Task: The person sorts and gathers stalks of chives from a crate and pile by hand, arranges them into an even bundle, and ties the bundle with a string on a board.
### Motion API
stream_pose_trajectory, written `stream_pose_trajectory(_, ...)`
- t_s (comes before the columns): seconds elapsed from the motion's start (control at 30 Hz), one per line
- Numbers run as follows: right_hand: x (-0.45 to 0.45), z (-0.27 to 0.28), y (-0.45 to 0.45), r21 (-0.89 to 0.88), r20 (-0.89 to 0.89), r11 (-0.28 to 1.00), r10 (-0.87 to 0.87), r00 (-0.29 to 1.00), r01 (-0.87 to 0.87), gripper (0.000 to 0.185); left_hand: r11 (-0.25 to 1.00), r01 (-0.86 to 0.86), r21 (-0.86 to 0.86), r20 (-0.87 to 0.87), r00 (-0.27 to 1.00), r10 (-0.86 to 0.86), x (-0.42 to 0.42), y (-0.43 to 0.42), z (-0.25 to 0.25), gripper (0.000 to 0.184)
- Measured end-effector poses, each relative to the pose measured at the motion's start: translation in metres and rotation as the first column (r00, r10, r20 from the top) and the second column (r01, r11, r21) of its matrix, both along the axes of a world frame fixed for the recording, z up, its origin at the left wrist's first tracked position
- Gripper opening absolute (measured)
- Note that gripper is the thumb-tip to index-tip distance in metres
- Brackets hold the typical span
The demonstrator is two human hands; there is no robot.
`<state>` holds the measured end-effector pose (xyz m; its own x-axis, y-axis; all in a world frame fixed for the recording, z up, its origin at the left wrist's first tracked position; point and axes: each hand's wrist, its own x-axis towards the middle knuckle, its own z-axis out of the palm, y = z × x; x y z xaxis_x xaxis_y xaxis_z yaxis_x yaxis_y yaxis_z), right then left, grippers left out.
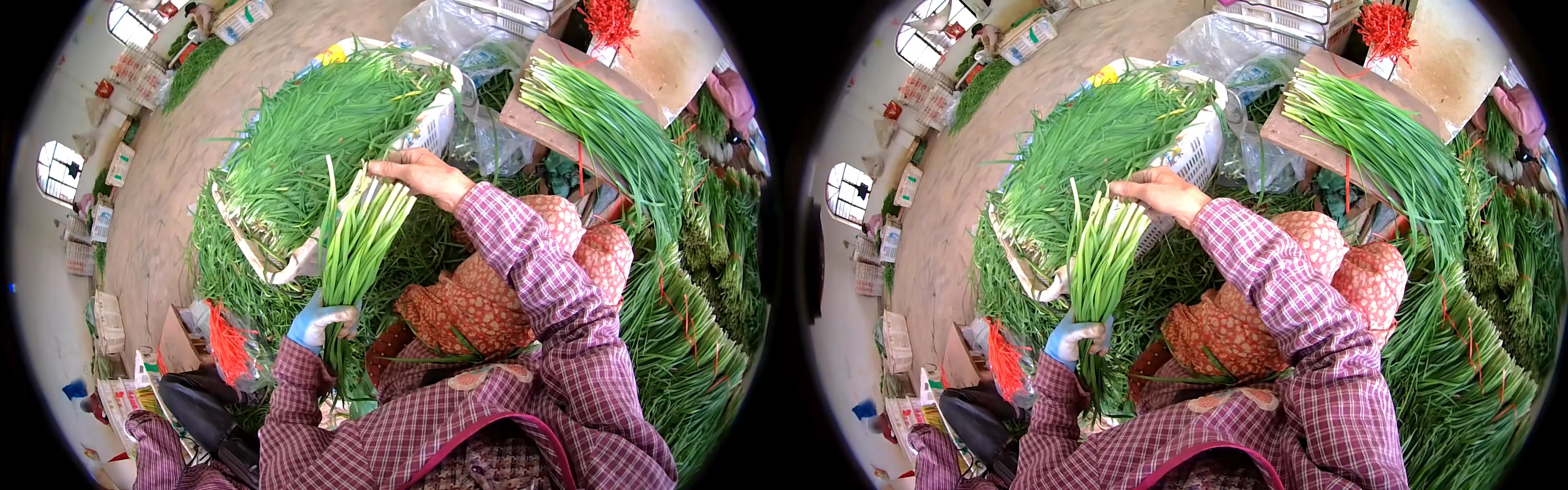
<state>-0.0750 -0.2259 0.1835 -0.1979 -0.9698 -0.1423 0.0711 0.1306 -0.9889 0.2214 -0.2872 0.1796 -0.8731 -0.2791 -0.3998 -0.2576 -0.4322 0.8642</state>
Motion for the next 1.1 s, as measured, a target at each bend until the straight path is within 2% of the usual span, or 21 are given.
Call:
stream_pose_trajectory(0.07, 0.000, 0.003, 0.001, -0.057, 0.160, 0.989, -0.128, 0.979, 0.138, 0.036, 1.000, 0.006, -0.002, 0.001, 1.000, -0.006, 0.001, 0.000, 0.000, 0.043)
stream_pose_trajectory(0.1, 0.001, 0.014, 0.006, -0.103, 0.092, 0.958, -0.257, 0.962, 0.266, 0.026, 1.000, -0.006, 0.004, -0.009, 1.000, 0.006, 0.002, -0.001, -0.002, 0.043)
stream_pose_trajectory(0.17, -0.019, 0.023, 0.018, -0.119, 0.023, 0.896, -0.428, 0.904, 0.427, 0.025, 1.000, -0.021, 0.011, -0.019, 1.000, 0.021, 0.008, -0.002, -0.006, 0.044)
stream_pose_trajectory(0.27, -0.073, 0.002, 0.030, -0.233, -0.349, 0.768, -0.638, 0.686, 0.596, 0.033, 0.997, -0.075, 0.008, -0.059, 0.995, 0.075, 0.022, -0.011, -0.015, 0.044)
stream_pose_trajectory(0.3, -0.078, 0.004, 0.040, -0.173, -0.650, 0.834, -0.496, 0.576, 0.523, 0.041, 0.994, -0.103, 0.023, -0.083, 0.991, 0.105, 0.025, -0.014, -0.019, 0.043)
stream_pose_trajectory(0.33, -0.079, 0.005, 0.045, -0.086, -0.871, 0.880, -0.294, 0.393, 0.467, 0.051, 0.991, -0.132, 0.039, -0.105, 0.985, 0.135, 0.028, -0.017, -0.023, 0.042)
stream_pose_trajectory(0.4, -0.057, -0.002, 0.043, 0.131, -0.817, 0.935, -0.086, 0.571, 0.329, 0.094, 0.988, -0.150, 0.045, -0.104, 0.983, 0.154, 0.024, -0.017, -0.026, 0.041)
stream_pose_trajectory(0.47, -0.023, 0.001, 0.035, -0.096, -0.381, 0.995, -0.060, 0.923, 0.025, 0.105, 0.988, -0.111, 0.110, -0.123, 0.985, 0.124, 0.008, -0.008, -0.018, 0.040)
stream_pose_trajectory(0.53, 0.011, 0.014, 0.026, -0.151, -0.089, 0.982, 0.104, 0.991, -0.116, 0.109, 0.982, -0.083, 0.168, -0.089, 0.991, 0.099, -0.004, 0.000, -0.018, 0.040)
stream_pose_trajectory(0.6, 0.031, 0.010, 0.007, -0.395, 0.251, 0.916, 0.179, 0.951, -0.069, 0.105, 0.982, -0.001, 0.188, -0.097, 0.995, 0.019, -0.022, 0.013, -0.016, 0.052)
stream_pose_trajectory(0.63, 0.036, 0.010, -0.002, -0.365, 0.470, 0.928, 0.117, 0.875, 0.072, 0.099, 0.975, 0.020, 0.220, -0.143, 0.990, 0.013, -0.032, 0.024, -0.008, 0.067)
stream_pose_trajectory(0.67, 0.035, 0.011, -0.005, -0.363, 0.469, 0.929, 0.114, 0.876, 0.073, 0.099, 0.961, 0.071, 0.266, -0.169, 0.985, -0.026, -0.038, 0.027, -0.010, 0.077)
stream_pose_trajectory(0.73, 0.035, 0.024, -0.005, -0.408, 0.606, 0.903, 0.159, 0.780, 0.132, 0.089, 0.958, 0.059, 0.281, -0.148, 0.989, -0.017, -0.044, 0.035, -0.014, 0.081)
stream_pose_trajectory(0.8, 0.034, 0.034, -0.001, -0.385, 0.616, 0.914, 0.154, 0.773, 0.125, 0.083, 0.954, 0.100, 0.281, -0.153, 0.987, -0.058, -0.049, 0.036, -0.015, 0.082)
stream_pose_trajectory(0.87, 0.034, 0.041, 0.000, -0.402, 0.364, 0.913, 0.089, 0.927, 0.071, 0.072, 0.948, 0.140, 0.286, -0.154, 0.983, -0.099, -0.053, 0.037, -0.015, 0.083)
stream_pose_trajectory(0.9, 0.034, 0.042, 0.001, -0.429, 0.387, 0.901, 0.116, 0.915, 0.067, 0.056, 0.948, 0.163, 0.275, -0.163, 0.979, -0.121, -0.054, 0.037, -0.014, 0.084)
stream_pose_trajectory(0.93, 0.034, 0.045, 0.002, -0.426, 0.389, 0.902, 0.116, 0.914, 0.067, 0.056, 0.947, 0.185, 0.263, -0.172, 0.975, -0.143, -0.055, 0.036, -0.014, 0.086)
stream_pose_trajectory(1.0, 0.034, 0.051, 0.003, -0.424, 0.358, 0.898, 0.048, 0.933, 0.116, 0.041, 0.939, 0.235, 0.252, -0.176, 0.965, -0.194, -0.050, 0.022, -0.021, 0.088)
stream_pose_trajectory(1.03, 0.038, 0.058, 0.002, -0.444, 0.345, 0.876, -0.024, 0.938, 0.186, 0.031, 0.976, 0.214, 0.044, -0.115, 0.971, -0.208, -0.046, 0.015, -0.027, 0.093)
stream_pose_trajectory(1.07, 0.034, 0.068, 0.004, -0.443, 0.344, 0.877, -0.024, 0.939, 0.185, 0.031, 0.966, 0.197, -0.168, -0.053, 0.977, -0.208, -0.043, 0.007, -0.028, 0.097)
stream_pose_trajectory(1.1, 0.025, 0.081, 0.007, -0.504, 0.232, 0.836, -0.109, 0.966, 0.216, 0.029, 0.923, 0.263, -0.280, -0.030, 0.959, -0.282, -0.044, -0.005, -0.016, 0.112)
